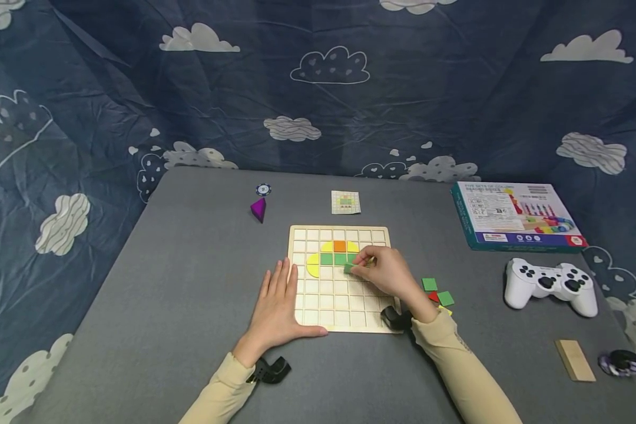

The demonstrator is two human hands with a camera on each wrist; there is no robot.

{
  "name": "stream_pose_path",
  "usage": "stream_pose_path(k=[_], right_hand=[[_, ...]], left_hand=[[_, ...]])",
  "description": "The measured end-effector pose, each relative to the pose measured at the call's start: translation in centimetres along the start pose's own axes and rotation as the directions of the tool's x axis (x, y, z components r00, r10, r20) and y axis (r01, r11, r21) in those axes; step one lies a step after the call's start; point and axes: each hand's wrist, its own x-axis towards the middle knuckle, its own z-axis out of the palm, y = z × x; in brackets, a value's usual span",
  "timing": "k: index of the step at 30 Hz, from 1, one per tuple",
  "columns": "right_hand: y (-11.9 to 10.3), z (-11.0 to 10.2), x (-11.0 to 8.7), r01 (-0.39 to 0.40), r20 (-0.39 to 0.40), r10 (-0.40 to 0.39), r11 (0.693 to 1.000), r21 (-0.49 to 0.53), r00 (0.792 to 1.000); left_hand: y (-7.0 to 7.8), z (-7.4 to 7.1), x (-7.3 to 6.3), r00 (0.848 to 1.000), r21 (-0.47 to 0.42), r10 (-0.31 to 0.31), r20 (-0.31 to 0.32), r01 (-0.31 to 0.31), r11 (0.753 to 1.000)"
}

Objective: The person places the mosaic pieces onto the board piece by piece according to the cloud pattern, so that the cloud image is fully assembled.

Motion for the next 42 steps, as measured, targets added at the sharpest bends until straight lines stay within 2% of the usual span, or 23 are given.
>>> stream_pose_path(k=[6, 12, 18, 26, 30, 35, 42], right_hand=[[-2.0, 1.8, 1.3, 0.028, 0.066, -0.026, 0.999, -0.042, 0.997], [-2.7, 2.8, 2.0, 0.033, 0.103, -0.021, 0.992, -0.124, 0.994], [-2.9, 3.3, 2.3, 0.021, 0.097, -0.003, 0.984, -0.174, 0.995], [-3.1, 3.5, 2.2, 0.045, 0.073, -0.028, 0.969, -0.243, 0.997], [-3.0, 3.1, 1.7, 0.063, 0.111, -0.037, 0.97, -0.236, 0.993], [-1.9, 1.9, 0.8, 0.077, 0.143, -0.053, 0.983, -0.167, 0.988], [0.9, -2.1, -0.9, 0.031, 0.067, -0.021, 0.988, -0.149, 0.997]], left_hand=[[0.0, 0.1, -0.1, 1.0, 0.006, 0.002, -0.001, -0.002, 1.0], [0.0, 0.2, -0.1, 1.0, 0.012, 0.003, 0.001, -0.003, 1.0], [0.0, 0.0, -0.1, 1.0, 0.0, 0.004, -0.001, -0.004, 1.0], [0.1, -0.1, 0.0, 1.0, 0.0, 0.007, -0.002, -0.007, 1.0], [0.0, 0.0, -0.1, 1.0, 0.004, 0.006, -0.008, -0.006, 1.0], [0.0, 0.1, -0.1, 1.0, 0.001, 0.005, -0.007, -0.005, 1.0], [0.0, 0.1, -0.1, 1.0, -0.01, 0.01, -0.015, -0.011, 1.0]])
